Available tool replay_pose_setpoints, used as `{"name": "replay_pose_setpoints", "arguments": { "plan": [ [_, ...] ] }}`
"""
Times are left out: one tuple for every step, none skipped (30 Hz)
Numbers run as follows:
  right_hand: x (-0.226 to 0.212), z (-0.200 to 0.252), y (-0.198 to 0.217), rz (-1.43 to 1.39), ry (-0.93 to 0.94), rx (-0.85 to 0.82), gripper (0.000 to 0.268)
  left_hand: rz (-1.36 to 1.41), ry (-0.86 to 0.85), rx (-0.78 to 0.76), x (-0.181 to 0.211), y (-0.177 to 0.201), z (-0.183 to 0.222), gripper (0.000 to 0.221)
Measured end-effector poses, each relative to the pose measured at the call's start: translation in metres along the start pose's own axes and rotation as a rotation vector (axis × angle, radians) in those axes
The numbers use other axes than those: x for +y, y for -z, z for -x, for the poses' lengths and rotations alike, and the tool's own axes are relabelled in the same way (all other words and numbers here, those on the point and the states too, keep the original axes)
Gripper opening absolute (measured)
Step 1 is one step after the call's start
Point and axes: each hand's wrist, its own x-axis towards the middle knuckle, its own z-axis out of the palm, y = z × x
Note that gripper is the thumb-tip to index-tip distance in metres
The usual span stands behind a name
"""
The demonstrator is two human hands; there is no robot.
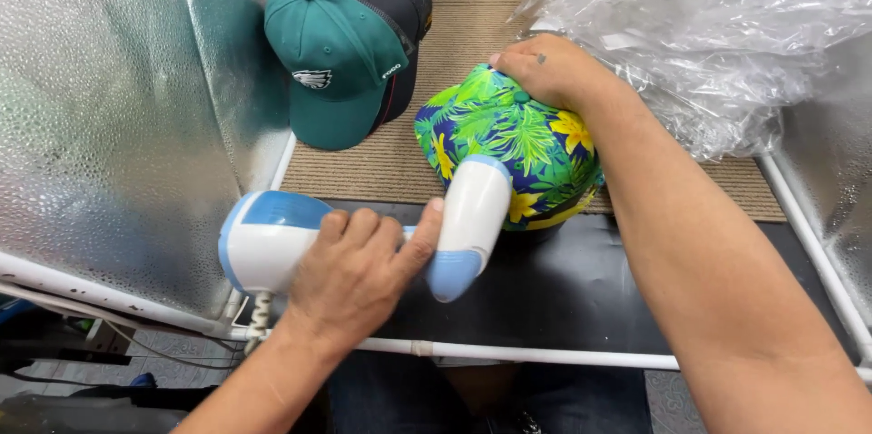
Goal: A person uses a handheld steamer and a brush to clean and reshape a baseball cap at a workstation.
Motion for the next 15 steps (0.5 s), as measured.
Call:
{"name": "replay_pose_setpoints", "arguments": {
  "plan": [
    [0.0, 0.001, 0.0, 0.001, 0.0, 0.002, 0.055, -0.001, 0.0, 0.003, -0.001, 0.001, -0.001, 0.044],
    [-0.001, 0.001, 0.0, -0.008, -0.006, -0.002, 0.054, 0.016, -0.006, 0.013, -0.002, 0.002, -0.002, 0.043],
    [-0.001, 0.001, -0.001, -0.017, -0.013, -0.007, 0.053, 0.033, -0.013, 0.024, -0.004, 0.002, -0.003, 0.042],
    [0.0, 0.002, 0.0, -0.018, -0.017, -0.011, 0.053, 0.037, -0.014, 0.02, -0.001, 0.006, -0.009, 0.042],
    [0.0, 0.003, -0.001, -0.031, -0.01, -0.003, 0.052, 0.004, -0.027, 0.018, 0.002, 0.009, -0.013, 0.046],
    [0.0, 0.004, -0.001, -0.042, -0.004, 0.003, 0.05, -0.028, -0.04, 0.016, 0.005, 0.013, -0.018, 0.05],
    [0.001, 0.003, -0.001, -0.042, -0.009, -0.002, 0.05, -0.022, -0.039, 0.013, 0.008, 0.013, -0.018, 0.05],
    [0.001, 0.002, -0.002, -0.019, -0.002, -0.001, 0.052, -0.034, -0.029, 0.002, 0.009, 0.016, -0.019, 0.049],
    [0.0, 0.001, -0.001, 0.004, 0.005, 0.0, 0.053, -0.045, -0.019, -0.008, 0.011, 0.019, -0.019, 0.048],
    [0.0, -0.002, -0.004, 0.004, 0.017, 0.0, 0.053, -0.056, -0.013, -0.01, 0.006, 0.017, -0.015, 0.048],
    [0.001, -0.006, -0.006, -0.001, 0.026, 0.002, 0.053, -0.018, -0.011, -0.033, 0.001, 0.016, -0.012, 0.048],
    [0.009, -0.006, -0.005, -0.008, 0.015, 0.011, 0.054, 0.034, -0.02, -0.047, -0.002, 0.013, -0.012, 0.049],
    [0.009, -0.004, -0.003, -0.009, 0.008, 0.019, 0.054, 0.038, -0.027, -0.041, -0.007, 0.01, -0.011, 0.049],
    [0.006, -0.003, -0.002, -0.011, 0.002, 0.01, 0.053, 0.033, -0.03, -0.047, -0.012, 0.008, -0.009, 0.059],
    [0.003, -0.002, -0.002, -0.012, -0.003, 0.002, 0.052, 0.027, -0.033, -0.054, -0.017, 0.007, -0.007, 0.073]
  ]
}}
